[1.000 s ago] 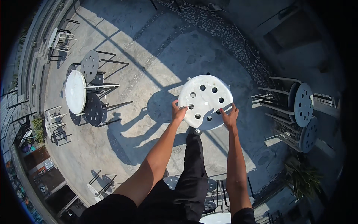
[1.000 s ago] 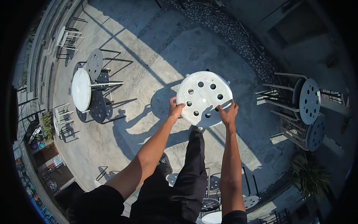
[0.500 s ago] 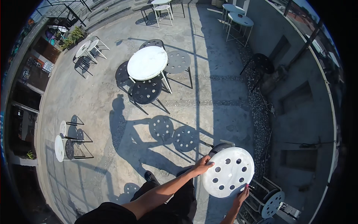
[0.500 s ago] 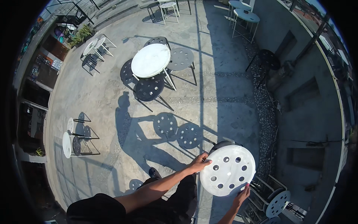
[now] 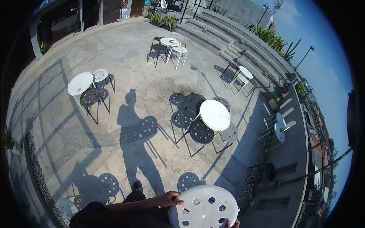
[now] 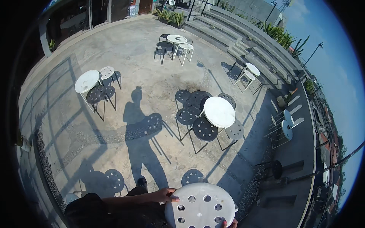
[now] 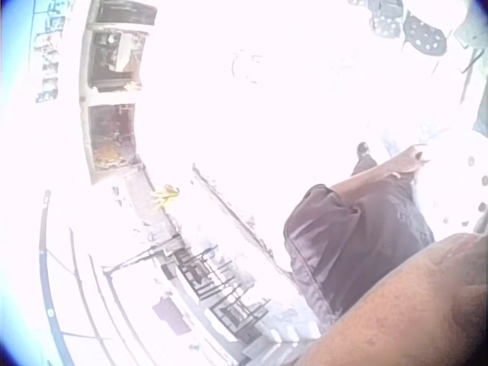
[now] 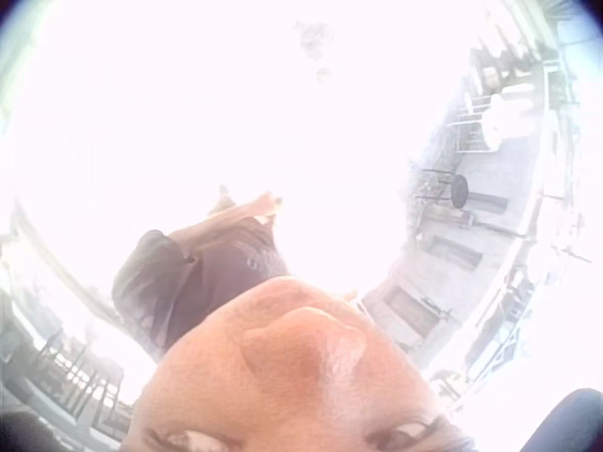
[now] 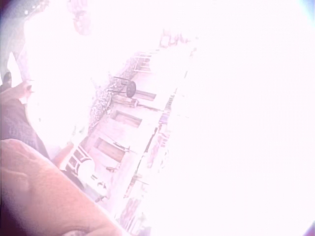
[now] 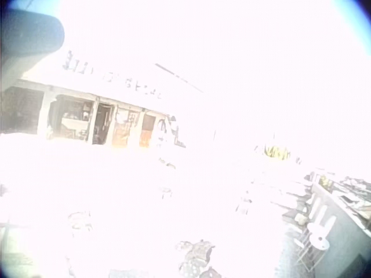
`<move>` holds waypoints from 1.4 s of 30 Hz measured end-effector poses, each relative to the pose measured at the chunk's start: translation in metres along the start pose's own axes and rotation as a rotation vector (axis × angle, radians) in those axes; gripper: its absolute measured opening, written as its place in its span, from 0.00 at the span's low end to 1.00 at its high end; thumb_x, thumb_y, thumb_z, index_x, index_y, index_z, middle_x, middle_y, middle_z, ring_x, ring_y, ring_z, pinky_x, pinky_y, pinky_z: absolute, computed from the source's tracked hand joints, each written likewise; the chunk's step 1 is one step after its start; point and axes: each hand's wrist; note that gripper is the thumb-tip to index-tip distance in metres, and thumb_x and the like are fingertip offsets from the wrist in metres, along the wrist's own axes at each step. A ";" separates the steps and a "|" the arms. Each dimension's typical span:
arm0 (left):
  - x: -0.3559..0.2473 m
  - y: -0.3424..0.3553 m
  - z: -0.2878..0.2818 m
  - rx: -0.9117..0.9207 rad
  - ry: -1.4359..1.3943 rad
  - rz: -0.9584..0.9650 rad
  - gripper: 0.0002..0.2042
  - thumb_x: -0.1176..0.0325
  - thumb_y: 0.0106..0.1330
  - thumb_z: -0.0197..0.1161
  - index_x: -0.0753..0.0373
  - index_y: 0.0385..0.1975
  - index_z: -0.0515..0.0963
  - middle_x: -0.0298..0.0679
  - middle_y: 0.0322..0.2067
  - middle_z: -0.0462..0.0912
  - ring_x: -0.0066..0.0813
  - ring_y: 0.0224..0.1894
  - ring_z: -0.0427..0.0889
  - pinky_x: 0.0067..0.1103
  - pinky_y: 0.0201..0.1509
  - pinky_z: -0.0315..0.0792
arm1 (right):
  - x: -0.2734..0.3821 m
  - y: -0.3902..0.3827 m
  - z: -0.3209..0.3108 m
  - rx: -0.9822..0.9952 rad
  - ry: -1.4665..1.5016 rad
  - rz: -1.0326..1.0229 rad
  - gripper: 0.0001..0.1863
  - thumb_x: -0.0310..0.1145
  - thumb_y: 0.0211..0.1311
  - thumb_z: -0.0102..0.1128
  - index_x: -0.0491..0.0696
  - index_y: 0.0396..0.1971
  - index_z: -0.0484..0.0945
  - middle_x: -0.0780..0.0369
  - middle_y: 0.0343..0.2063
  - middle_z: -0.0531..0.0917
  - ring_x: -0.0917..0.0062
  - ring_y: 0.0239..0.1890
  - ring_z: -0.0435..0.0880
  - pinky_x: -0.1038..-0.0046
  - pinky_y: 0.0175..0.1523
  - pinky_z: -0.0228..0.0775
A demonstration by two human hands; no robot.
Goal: The person repeatedly picks up round metal tables and perforated metal stools from a rooftop patio and places them around other tables. They handle the furniture by hand, moving items one at a time to different spots on the concrete floor.
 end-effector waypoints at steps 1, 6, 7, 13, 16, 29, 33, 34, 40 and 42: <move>0.001 -0.017 -0.025 -0.039 -0.041 -0.036 0.20 0.52 0.61 0.62 0.64 0.41 0.74 0.34 0.30 0.78 0.19 0.35 0.74 0.18 0.39 0.68 | 0.008 -0.001 0.024 0.078 0.002 -0.019 0.11 0.36 0.62 0.54 0.44 0.29 0.70 0.65 0.26 0.75 0.82 0.31 0.72 0.79 0.38 0.65; 0.041 -0.100 -0.121 -0.566 0.024 0.046 0.23 0.49 0.63 0.59 0.66 0.39 0.76 0.36 0.30 0.78 0.18 0.34 0.74 0.19 0.37 0.68 | 0.035 -0.007 0.145 0.502 0.049 -0.093 0.10 0.35 0.59 0.58 0.43 0.30 0.70 0.65 0.25 0.75 0.83 0.29 0.72 0.79 0.36 0.65; 0.047 -0.118 -0.135 -0.660 0.036 0.017 0.23 0.48 0.64 0.57 0.67 0.40 0.76 0.37 0.30 0.78 0.18 0.35 0.74 0.19 0.37 0.69 | 0.042 -0.008 0.167 0.574 0.058 -0.109 0.11 0.35 0.59 0.58 0.43 0.30 0.70 0.65 0.25 0.75 0.83 0.29 0.72 0.79 0.36 0.65; 0.016 -0.205 -0.162 -0.986 -0.377 0.234 0.23 0.50 0.69 0.49 0.69 0.42 0.76 0.40 0.33 0.78 0.22 0.39 0.75 0.24 0.44 0.70 | 0.072 -0.011 0.263 0.821 0.199 -0.195 0.11 0.33 0.56 0.62 0.42 0.30 0.71 0.65 0.25 0.76 0.83 0.27 0.73 0.80 0.35 0.66; 0.013 -0.222 -0.175 -1.130 -0.361 0.246 0.25 0.49 0.67 0.51 0.70 0.43 0.75 0.41 0.36 0.80 0.25 0.41 0.77 0.27 0.45 0.72 | 0.097 -0.017 0.322 0.942 0.267 -0.151 0.13 0.28 0.51 0.67 0.41 0.30 0.71 0.63 0.24 0.77 0.83 0.26 0.74 0.79 0.34 0.67; -0.070 -0.180 -0.332 -1.429 -0.227 0.173 0.27 0.47 0.64 0.55 0.71 0.43 0.77 0.40 0.32 0.81 0.24 0.37 0.78 0.24 0.42 0.72 | 0.151 0.080 0.581 1.096 0.172 -0.490 0.08 0.28 0.55 0.63 0.42 0.25 0.72 0.63 0.17 0.76 0.84 0.21 0.73 0.79 0.29 0.64; -0.119 -0.145 -0.398 -1.417 -0.174 0.159 0.26 0.48 0.64 0.56 0.70 0.44 0.76 0.39 0.33 0.81 0.24 0.38 0.77 0.23 0.43 0.71 | 0.170 0.137 0.650 1.108 0.177 -0.417 0.08 0.27 0.57 0.59 0.43 0.23 0.70 0.64 0.14 0.73 0.86 0.18 0.70 0.81 0.26 0.62; -0.124 -0.135 -0.412 -1.420 -0.178 0.258 0.24 0.50 0.64 0.57 0.69 0.43 0.76 0.38 0.32 0.80 0.23 0.37 0.76 0.22 0.43 0.70 | 0.168 0.149 0.669 1.111 0.205 -0.416 0.08 0.27 0.57 0.59 0.43 0.23 0.70 0.65 0.14 0.73 0.86 0.18 0.69 0.81 0.26 0.61; -0.180 -0.086 -0.509 -1.397 -0.116 0.257 0.20 0.52 0.62 0.60 0.67 0.39 0.76 0.34 0.29 0.78 0.20 0.33 0.73 0.20 0.39 0.68 | 0.185 0.213 0.761 1.116 0.215 -0.350 0.09 0.26 0.58 0.57 0.43 0.19 0.70 0.66 0.13 0.70 0.88 0.18 0.67 0.82 0.26 0.58; -0.190 -0.065 -0.551 -1.368 -0.128 0.220 0.20 0.53 0.62 0.61 0.68 0.37 0.76 0.33 0.28 0.77 0.19 0.33 0.73 0.20 0.39 0.69 | 0.182 0.234 0.796 1.058 0.239 -0.327 0.10 0.27 0.59 0.56 0.43 0.20 0.70 0.67 0.13 0.70 0.89 0.19 0.66 0.82 0.26 0.58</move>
Point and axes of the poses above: each hand's wrist, its own y-axis towards the middle knuckle, its own z-axis out of the palm, x = y × z
